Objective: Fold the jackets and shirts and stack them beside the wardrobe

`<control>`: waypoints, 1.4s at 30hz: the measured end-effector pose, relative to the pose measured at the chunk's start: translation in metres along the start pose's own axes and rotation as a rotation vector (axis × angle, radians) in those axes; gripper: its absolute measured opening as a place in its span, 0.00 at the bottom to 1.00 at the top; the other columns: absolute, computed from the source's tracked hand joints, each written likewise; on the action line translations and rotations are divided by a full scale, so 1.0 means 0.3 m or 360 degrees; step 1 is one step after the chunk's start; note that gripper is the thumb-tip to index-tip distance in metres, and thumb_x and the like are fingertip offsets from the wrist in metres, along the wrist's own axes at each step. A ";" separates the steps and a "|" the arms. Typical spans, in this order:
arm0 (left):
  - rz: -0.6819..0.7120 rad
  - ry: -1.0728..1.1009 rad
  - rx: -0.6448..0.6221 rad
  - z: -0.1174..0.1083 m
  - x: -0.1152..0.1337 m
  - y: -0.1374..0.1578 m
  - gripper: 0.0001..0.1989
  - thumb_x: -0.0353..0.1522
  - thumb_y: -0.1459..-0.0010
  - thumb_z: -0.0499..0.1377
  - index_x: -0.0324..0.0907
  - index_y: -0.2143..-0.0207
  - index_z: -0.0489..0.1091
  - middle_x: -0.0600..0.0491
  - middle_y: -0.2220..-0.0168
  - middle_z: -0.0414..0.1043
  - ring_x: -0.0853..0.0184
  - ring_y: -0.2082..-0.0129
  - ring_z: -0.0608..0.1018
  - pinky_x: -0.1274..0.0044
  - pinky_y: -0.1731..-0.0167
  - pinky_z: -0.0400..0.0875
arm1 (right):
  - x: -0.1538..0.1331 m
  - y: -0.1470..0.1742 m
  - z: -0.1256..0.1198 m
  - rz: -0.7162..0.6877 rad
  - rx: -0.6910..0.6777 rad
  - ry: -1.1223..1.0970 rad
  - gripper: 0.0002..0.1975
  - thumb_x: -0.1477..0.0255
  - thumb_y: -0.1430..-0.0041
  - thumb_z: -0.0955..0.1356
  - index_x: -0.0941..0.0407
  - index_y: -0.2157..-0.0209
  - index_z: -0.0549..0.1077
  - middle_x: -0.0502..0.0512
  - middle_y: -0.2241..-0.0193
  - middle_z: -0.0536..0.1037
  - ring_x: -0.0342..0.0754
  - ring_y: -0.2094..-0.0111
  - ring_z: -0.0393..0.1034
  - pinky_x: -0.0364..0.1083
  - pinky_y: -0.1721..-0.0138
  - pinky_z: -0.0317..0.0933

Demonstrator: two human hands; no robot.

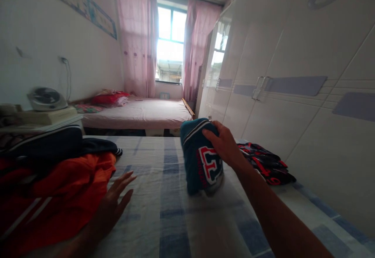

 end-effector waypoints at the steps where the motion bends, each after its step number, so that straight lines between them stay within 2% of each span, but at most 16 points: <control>1: -0.0016 0.0013 0.0038 -0.021 0.009 -0.006 0.19 0.32 0.39 0.51 0.46 0.45 0.60 0.47 0.44 0.64 0.61 0.45 0.69 0.66 0.50 0.70 | -0.011 0.024 0.041 0.0051 -0.0059 -0.0147 0.14 0.59 0.47 0.66 0.55 0.66 0.68 0.47 0.76 0.73 0.44 0.75 0.68 0.43 0.72 0.62; 4: 0.0009 0.0042 0.0096 -0.077 0.051 -0.022 0.20 0.31 0.37 0.49 0.46 0.43 0.56 0.47 0.43 0.62 0.61 0.42 0.65 0.65 0.46 0.65 | 0.052 0.103 0.198 0.0243 -0.0351 -0.0409 0.15 0.58 0.47 0.67 0.56 0.65 0.69 0.47 0.75 0.74 0.43 0.76 0.68 0.42 0.74 0.62; 7: 0.0113 0.0008 0.0056 -0.105 0.095 -0.026 0.21 0.33 0.39 0.53 0.44 0.43 0.56 0.45 0.45 0.63 0.61 0.44 0.67 0.67 0.47 0.67 | 0.223 0.176 0.331 0.0364 -0.0569 -0.0495 0.18 0.54 0.46 0.65 0.56 0.69 0.70 0.51 0.72 0.76 0.45 0.72 0.70 0.43 0.71 0.63; 11: 0.0272 -0.0166 0.0154 -0.125 0.151 0.002 0.22 0.32 0.44 0.59 0.43 0.47 0.60 0.45 0.52 0.66 0.60 0.52 0.72 0.69 0.53 0.70 | 0.530 0.227 0.329 0.0669 -0.0144 -0.0428 0.20 0.52 0.47 0.61 0.56 0.69 0.70 0.57 0.68 0.78 0.49 0.68 0.73 0.46 0.67 0.65; 13: 0.0307 -0.0175 0.0140 -0.114 0.181 0.017 0.20 0.29 0.43 0.58 0.45 0.48 0.60 0.46 0.54 0.67 0.61 0.54 0.72 0.71 0.55 0.70 | 0.617 0.242 0.308 0.0709 -0.0047 -0.0218 0.17 0.56 0.48 0.61 0.55 0.69 0.70 0.57 0.69 0.78 0.49 0.69 0.73 0.46 0.68 0.65; 17: -0.0020 -0.0019 -0.0075 -0.056 0.191 -0.010 0.19 0.31 0.42 0.55 0.42 0.48 0.59 0.45 0.52 0.66 0.61 0.53 0.72 0.70 0.56 0.70 | 0.624 0.243 0.312 0.0482 -0.0182 0.0195 0.12 0.63 0.48 0.61 0.54 0.69 0.71 0.55 0.71 0.79 0.50 0.68 0.73 0.45 0.67 0.63; 22: -0.0232 -0.0091 -0.0526 0.044 0.207 -0.104 0.05 0.29 0.48 0.55 0.43 0.66 0.63 0.51 0.65 0.68 0.61 0.63 0.73 0.71 0.64 0.68 | 0.594 0.239 0.337 0.0287 -0.0300 0.0364 0.08 0.69 0.51 0.63 0.54 0.69 0.72 0.56 0.70 0.79 0.51 0.67 0.72 0.45 0.68 0.60; 26: -0.0252 -0.0112 -0.0554 0.040 0.208 -0.196 0.04 0.28 0.51 0.53 0.44 0.73 0.59 0.55 0.73 0.65 0.65 0.72 0.71 0.75 0.72 0.65 | 0.601 0.240 0.329 0.0247 -0.0316 0.0312 0.07 0.68 0.49 0.62 0.55 0.72 0.71 0.56 0.73 0.78 0.50 0.71 0.71 0.44 0.70 0.59; 29: -0.0275 -0.0091 -0.0380 -0.054 0.221 -0.329 0.02 0.29 0.50 0.53 0.44 0.71 0.60 0.56 0.73 0.65 0.66 0.73 0.71 0.75 0.72 0.66 | 0.597 0.242 0.325 0.0220 -0.0318 0.0276 0.08 0.68 0.49 0.62 0.55 0.73 0.70 0.56 0.73 0.78 0.50 0.70 0.71 0.44 0.69 0.59; 31: -0.0225 -0.0014 -0.0075 -0.171 0.259 -0.443 0.04 0.31 0.49 0.54 0.43 0.69 0.61 0.56 0.72 0.66 0.67 0.72 0.72 0.75 0.71 0.68 | 0.597 0.241 0.327 0.0235 -0.0310 0.0254 0.09 0.68 0.49 0.61 0.55 0.72 0.72 0.55 0.72 0.78 0.50 0.69 0.71 0.44 0.67 0.60; 34: -0.0092 0.0029 0.0556 -0.349 0.324 -0.544 0.07 0.32 0.47 0.54 0.43 0.64 0.63 0.56 0.68 0.68 0.68 0.68 0.73 0.78 0.70 0.69 | 0.606 0.238 0.336 0.0291 -0.0316 0.0234 0.12 0.70 0.49 0.59 0.54 0.68 0.73 0.52 0.72 0.78 0.48 0.68 0.71 0.44 0.65 0.60; 36: -0.0007 -0.0066 0.0713 -0.382 0.343 -0.547 0.08 0.33 0.45 0.52 0.42 0.61 0.63 0.54 0.66 0.69 0.67 0.66 0.74 0.77 0.69 0.69 | 0.612 0.237 0.342 0.0316 -0.0334 0.0225 0.13 0.70 0.48 0.59 0.55 0.66 0.73 0.51 0.74 0.77 0.47 0.70 0.70 0.44 0.65 0.59; 37: 0.0062 -0.0148 0.0576 -0.357 0.346 -0.545 0.08 0.32 0.44 0.51 0.43 0.61 0.63 0.54 0.65 0.70 0.67 0.67 0.74 0.77 0.69 0.69 | 0.613 0.237 0.344 0.0319 -0.0343 0.0224 0.13 0.69 0.48 0.59 0.55 0.66 0.73 0.50 0.74 0.77 0.46 0.71 0.70 0.43 0.66 0.59; 40: 0.0231 -0.0480 -0.0355 -0.207 0.312 -0.513 0.07 0.30 0.46 0.50 0.43 0.65 0.65 0.54 0.68 0.70 0.66 0.70 0.74 0.75 0.70 0.67 | 0.612 0.238 0.343 0.0320 -0.0350 0.0229 0.13 0.70 0.49 0.59 0.55 0.67 0.72 0.50 0.75 0.76 0.45 0.72 0.69 0.43 0.66 0.59; 41: 0.0209 -0.0591 -0.0552 -0.192 0.289 -0.501 0.08 0.30 0.46 0.49 0.43 0.65 0.65 0.54 0.68 0.70 0.65 0.71 0.74 0.75 0.70 0.67 | 0.612 0.238 0.342 0.0320 -0.0354 0.0229 0.13 0.70 0.49 0.59 0.55 0.67 0.72 0.50 0.76 0.76 0.45 0.72 0.69 0.43 0.66 0.59; 42: 0.0146 -0.0687 -0.0591 -0.211 0.269 -0.502 0.08 0.30 0.46 0.49 0.43 0.64 0.65 0.53 0.69 0.70 0.64 0.71 0.74 0.74 0.69 0.67 | 0.612 0.239 0.342 0.0322 -0.0354 0.0225 0.13 0.70 0.49 0.59 0.55 0.67 0.72 0.49 0.76 0.76 0.45 0.72 0.69 0.43 0.66 0.59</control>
Point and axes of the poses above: each hand's wrist, its own y-axis away from the middle knuckle, its own z-axis out of the palm, x = y × z, the point moved 7 cm from there along -y, towards the middle knuckle
